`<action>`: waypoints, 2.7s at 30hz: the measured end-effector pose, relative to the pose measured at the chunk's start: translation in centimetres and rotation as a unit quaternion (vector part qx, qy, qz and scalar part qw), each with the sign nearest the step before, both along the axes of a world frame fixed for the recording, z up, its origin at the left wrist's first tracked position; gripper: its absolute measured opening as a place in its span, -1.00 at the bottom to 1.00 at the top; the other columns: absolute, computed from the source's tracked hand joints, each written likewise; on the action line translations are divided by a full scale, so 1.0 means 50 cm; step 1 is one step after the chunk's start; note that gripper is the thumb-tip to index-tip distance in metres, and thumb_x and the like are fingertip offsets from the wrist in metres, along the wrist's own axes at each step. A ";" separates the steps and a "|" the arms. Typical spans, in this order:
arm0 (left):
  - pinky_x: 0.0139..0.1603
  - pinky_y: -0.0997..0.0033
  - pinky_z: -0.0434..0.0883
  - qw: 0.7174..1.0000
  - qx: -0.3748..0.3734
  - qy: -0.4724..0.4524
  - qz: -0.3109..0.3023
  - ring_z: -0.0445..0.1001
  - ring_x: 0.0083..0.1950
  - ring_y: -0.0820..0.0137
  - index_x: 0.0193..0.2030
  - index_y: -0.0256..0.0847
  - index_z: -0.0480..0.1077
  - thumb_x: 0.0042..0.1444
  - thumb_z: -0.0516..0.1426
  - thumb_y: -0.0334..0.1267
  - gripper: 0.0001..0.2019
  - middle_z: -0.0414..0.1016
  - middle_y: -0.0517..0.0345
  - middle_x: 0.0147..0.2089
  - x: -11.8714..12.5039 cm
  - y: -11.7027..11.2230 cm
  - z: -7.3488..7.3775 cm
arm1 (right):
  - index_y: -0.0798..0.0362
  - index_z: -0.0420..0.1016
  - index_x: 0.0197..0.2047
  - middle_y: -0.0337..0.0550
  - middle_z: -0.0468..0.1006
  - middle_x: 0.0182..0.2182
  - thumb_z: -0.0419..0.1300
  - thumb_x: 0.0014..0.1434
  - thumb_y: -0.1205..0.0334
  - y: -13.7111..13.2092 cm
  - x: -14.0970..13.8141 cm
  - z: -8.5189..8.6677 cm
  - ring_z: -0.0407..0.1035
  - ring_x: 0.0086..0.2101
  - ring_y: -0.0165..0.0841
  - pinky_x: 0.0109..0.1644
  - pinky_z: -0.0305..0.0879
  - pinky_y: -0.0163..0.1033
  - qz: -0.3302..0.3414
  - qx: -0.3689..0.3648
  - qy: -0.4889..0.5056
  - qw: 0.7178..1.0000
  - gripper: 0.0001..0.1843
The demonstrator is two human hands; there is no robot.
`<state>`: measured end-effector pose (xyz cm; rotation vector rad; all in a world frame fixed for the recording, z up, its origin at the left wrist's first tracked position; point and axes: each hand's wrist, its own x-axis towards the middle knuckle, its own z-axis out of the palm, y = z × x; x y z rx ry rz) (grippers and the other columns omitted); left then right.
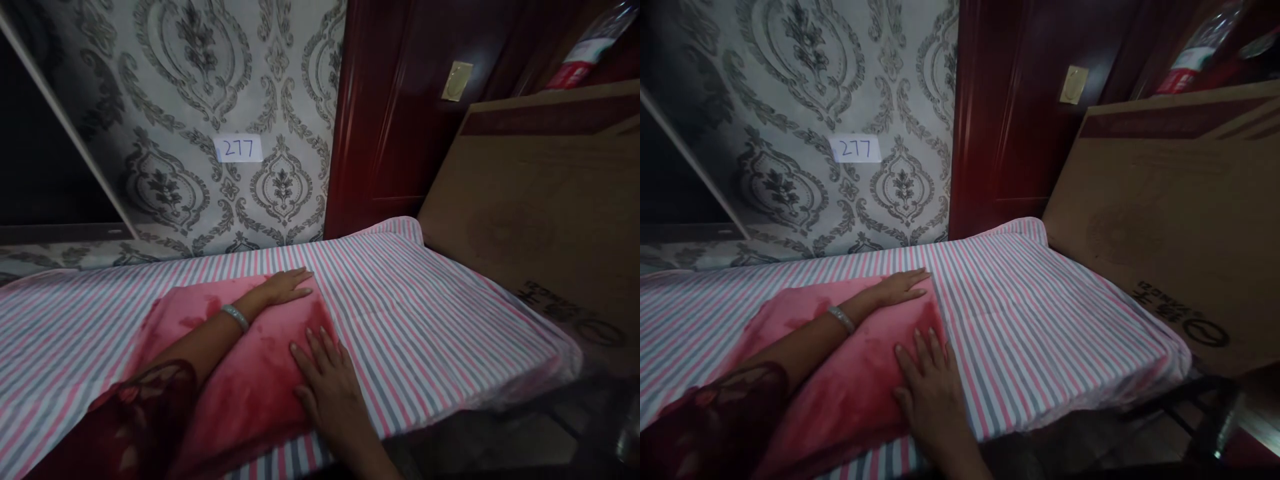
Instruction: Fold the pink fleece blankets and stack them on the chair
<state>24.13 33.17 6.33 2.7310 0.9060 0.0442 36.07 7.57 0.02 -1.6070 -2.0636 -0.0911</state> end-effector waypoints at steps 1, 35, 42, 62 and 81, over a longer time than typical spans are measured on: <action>0.47 -0.10 -0.09 0.999 0.018 0.020 0.017 -0.04 0.53 0.05 0.50 -0.12 0.00 0.30 -0.10 0.24 -0.25 -0.07 -0.14 0.54 0.003 -0.008 0.011 | -0.29 0.01 0.48 -0.20 0.07 0.45 0.12 0.34 0.10 0.000 0.000 0.003 -0.06 0.40 -0.03 0.36 0.08 0.23 0.000 0.013 0.001 1.000 -0.30; 0.46 0.10 0.04 0.998 0.052 0.001 0.026 0.05 0.51 0.20 0.49 -0.03 0.05 0.34 -0.18 0.19 -0.33 -0.02 0.05 0.54 -0.002 -0.021 0.000 | -0.03 0.36 0.29 -0.06 0.46 0.22 0.09 0.33 0.27 -0.070 0.021 -0.041 0.26 0.25 -0.16 0.24 0.33 0.09 0.029 0.192 0.029 0.980 -0.53; 0.46 -0.02 -0.02 0.999 0.018 -0.012 -0.028 0.03 0.51 0.12 0.47 -0.02 0.10 0.38 -0.15 0.08 -0.42 0.14 0.04 0.49 -0.013 -0.129 0.076 | -0.04 0.35 0.29 -0.04 0.48 0.18 0.02 0.38 0.25 -0.084 0.022 -0.013 0.29 0.21 -0.16 0.28 0.22 0.15 0.037 0.183 0.055 0.981 -0.56; 0.47 0.00 -0.03 0.996 0.015 0.013 0.087 0.01 0.52 0.14 0.50 -0.02 0.01 0.32 -0.19 0.27 -0.28 0.00 0.02 0.53 -0.261 -0.061 0.018 | -0.08 0.32 0.33 -0.11 0.41 0.27 0.20 0.30 0.04 -0.057 -0.094 0.001 0.28 0.23 -0.15 0.30 0.24 0.11 0.172 0.104 0.001 0.980 -0.44; 0.46 -0.15 -0.09 0.986 0.108 0.003 0.126 0.02 0.51 0.09 0.42 -0.08 0.18 0.37 -0.17 0.15 -0.39 0.14 -0.07 0.48 -0.310 -0.268 0.056 | -0.05 0.32 0.34 -0.04 0.41 0.27 0.08 0.37 0.16 -0.058 -0.092 -0.002 0.24 0.24 -0.19 0.33 0.11 0.09 0.183 0.116 0.025 0.976 -0.51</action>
